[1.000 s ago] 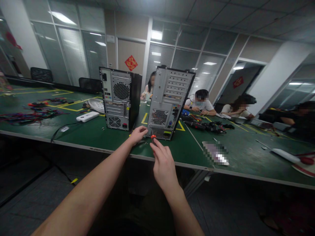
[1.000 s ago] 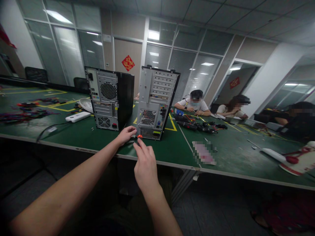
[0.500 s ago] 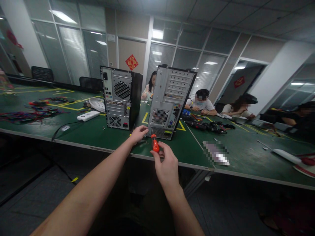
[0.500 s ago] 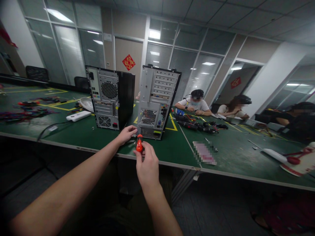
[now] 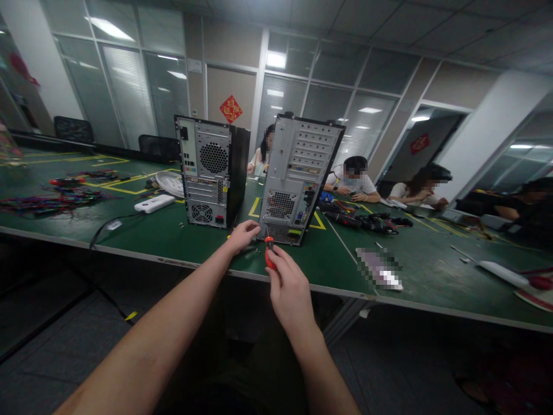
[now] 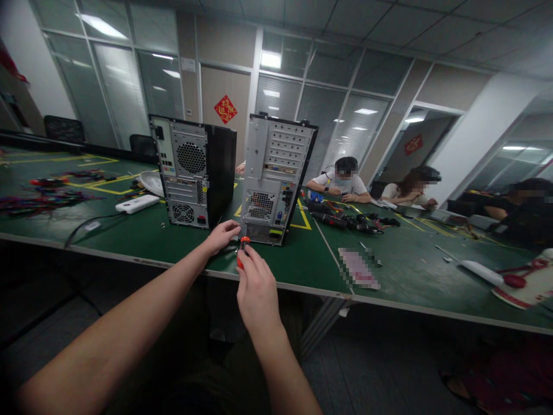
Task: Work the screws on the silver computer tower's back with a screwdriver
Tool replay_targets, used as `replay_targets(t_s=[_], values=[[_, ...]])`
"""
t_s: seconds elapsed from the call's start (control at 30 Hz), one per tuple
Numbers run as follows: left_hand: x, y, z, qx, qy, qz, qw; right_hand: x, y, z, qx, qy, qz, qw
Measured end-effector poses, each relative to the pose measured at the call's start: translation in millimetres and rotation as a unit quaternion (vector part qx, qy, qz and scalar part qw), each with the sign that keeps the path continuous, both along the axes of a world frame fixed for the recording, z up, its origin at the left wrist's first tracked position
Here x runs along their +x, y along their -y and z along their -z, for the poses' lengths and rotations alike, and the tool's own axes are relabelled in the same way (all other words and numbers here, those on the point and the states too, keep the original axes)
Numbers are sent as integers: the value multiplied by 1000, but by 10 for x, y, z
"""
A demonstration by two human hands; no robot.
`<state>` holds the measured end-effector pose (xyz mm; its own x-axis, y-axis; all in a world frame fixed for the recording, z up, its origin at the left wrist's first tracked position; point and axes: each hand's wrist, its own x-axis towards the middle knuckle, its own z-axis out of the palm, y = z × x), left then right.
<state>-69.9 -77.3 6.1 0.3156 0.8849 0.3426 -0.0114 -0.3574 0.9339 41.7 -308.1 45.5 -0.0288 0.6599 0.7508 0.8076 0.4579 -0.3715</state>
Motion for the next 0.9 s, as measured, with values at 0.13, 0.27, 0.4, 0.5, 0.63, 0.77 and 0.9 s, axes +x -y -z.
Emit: replay_targets(t_s=[0.13,0.27,0.4,0.5,0.63,0.77,0.9], values=[[-3,0,-1,-3,0,-3,1000,-14,-24,28,3,-71,17,997],[-3,0,2,1,2,1,1000,-24,-37,55,4,-126,34,992],[3,-5,8,1,3,-1,1000,-29,-38,59,-8,-156,53,986],[5,-7,12,1,6,-1,1000,-24,-24,44,9,-122,38,992],[-2,-9,14,4,2,2,1000,-11,4,17,15,-55,27,998],[-8,-18,16,8,-9,-2,1000,8,12,4,15,-3,24,1000],[-8,-25,21,7,-17,-4,1000,12,9,-5,24,9,20,999]])
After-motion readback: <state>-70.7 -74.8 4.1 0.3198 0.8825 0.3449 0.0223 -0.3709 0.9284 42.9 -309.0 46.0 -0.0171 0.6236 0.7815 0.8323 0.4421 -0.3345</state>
